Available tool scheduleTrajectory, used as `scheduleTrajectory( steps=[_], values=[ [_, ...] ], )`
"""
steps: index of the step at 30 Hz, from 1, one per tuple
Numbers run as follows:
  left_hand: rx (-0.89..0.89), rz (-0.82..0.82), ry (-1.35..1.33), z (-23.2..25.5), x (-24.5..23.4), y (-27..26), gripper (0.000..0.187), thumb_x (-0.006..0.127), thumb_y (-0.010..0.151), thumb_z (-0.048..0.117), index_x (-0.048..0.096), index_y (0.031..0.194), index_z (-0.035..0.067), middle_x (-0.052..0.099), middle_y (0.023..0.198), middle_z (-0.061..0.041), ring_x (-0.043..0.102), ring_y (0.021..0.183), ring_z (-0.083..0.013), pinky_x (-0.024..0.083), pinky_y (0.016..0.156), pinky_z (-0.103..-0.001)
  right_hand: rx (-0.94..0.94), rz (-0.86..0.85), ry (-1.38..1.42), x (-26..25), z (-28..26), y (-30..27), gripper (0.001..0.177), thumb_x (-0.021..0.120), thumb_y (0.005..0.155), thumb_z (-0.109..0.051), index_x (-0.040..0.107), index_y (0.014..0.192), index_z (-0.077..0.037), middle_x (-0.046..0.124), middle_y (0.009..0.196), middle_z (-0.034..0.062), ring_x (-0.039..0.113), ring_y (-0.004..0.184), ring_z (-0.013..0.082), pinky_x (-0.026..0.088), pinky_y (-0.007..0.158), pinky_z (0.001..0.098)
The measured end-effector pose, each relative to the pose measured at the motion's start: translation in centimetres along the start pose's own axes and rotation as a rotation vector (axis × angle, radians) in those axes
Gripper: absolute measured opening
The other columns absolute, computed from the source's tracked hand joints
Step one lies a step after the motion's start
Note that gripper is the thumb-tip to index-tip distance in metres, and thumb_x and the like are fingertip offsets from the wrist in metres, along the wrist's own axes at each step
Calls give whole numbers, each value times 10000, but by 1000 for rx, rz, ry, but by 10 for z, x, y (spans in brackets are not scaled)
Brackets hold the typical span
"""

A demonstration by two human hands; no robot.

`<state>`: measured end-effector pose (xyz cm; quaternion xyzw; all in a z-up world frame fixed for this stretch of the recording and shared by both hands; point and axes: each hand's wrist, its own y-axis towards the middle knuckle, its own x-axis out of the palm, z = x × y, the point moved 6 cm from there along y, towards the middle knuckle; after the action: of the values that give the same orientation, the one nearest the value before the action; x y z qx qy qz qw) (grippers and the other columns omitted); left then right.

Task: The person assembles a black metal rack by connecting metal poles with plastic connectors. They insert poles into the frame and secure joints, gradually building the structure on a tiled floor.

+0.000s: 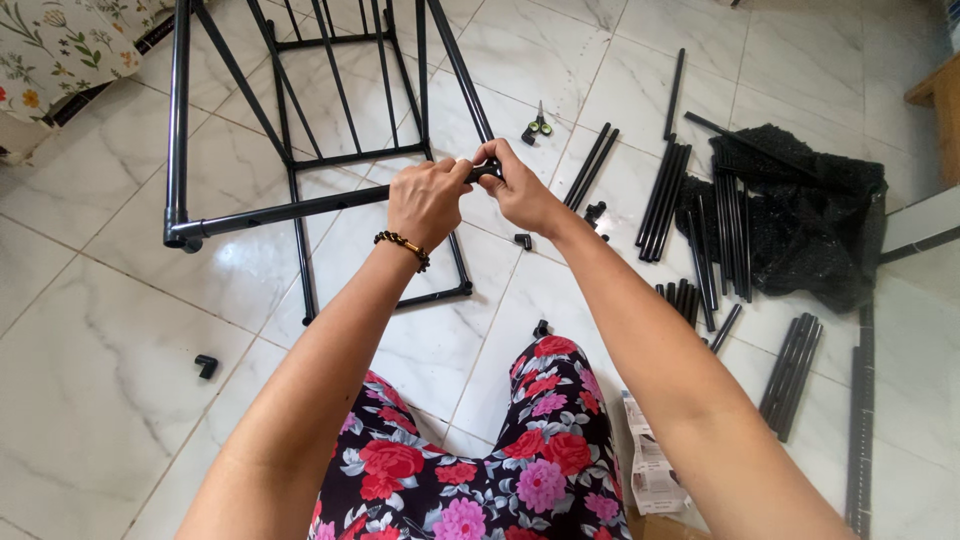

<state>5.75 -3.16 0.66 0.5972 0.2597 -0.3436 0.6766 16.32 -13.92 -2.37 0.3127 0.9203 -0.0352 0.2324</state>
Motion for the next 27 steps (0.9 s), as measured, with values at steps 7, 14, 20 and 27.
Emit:
scheduleTrajectory(
  steps=[7,14,20,27],
  values=[
    [6,-10,-9,2,-2,3,137,743,902,194,652,965,114,694,815,-27,681,736,-237,508,631,-400,7,-6,32,-1,-7,-1,214,529,1031,-16,478,1214,-115,513,941,2,424,773,105,425,702,263],
    [44,0,-53,2,-3,1,142,731,922,211,654,969,102,697,844,-20,690,759,-230,507,602,-396,-14,-28,13,-3,-4,3,219,506,1038,-17,465,1229,-117,524,1015,18,436,824,117,440,760,268],
    [-37,-46,-61,0,4,5,124,727,910,211,674,952,107,716,838,-24,699,764,-245,517,607,-409,-38,-78,-28,-5,-4,4,196,495,1074,-62,434,1249,-125,569,1129,43,533,1011,167,452,938,320],
    [-44,-117,-67,-4,9,1,152,724,923,209,673,944,67,740,865,-77,711,773,-274,520,594,-425,-71,-53,-161,4,-1,1,333,517,1067,-44,323,1323,-131,570,1103,173,573,1023,229,439,970,343]
  ],
)
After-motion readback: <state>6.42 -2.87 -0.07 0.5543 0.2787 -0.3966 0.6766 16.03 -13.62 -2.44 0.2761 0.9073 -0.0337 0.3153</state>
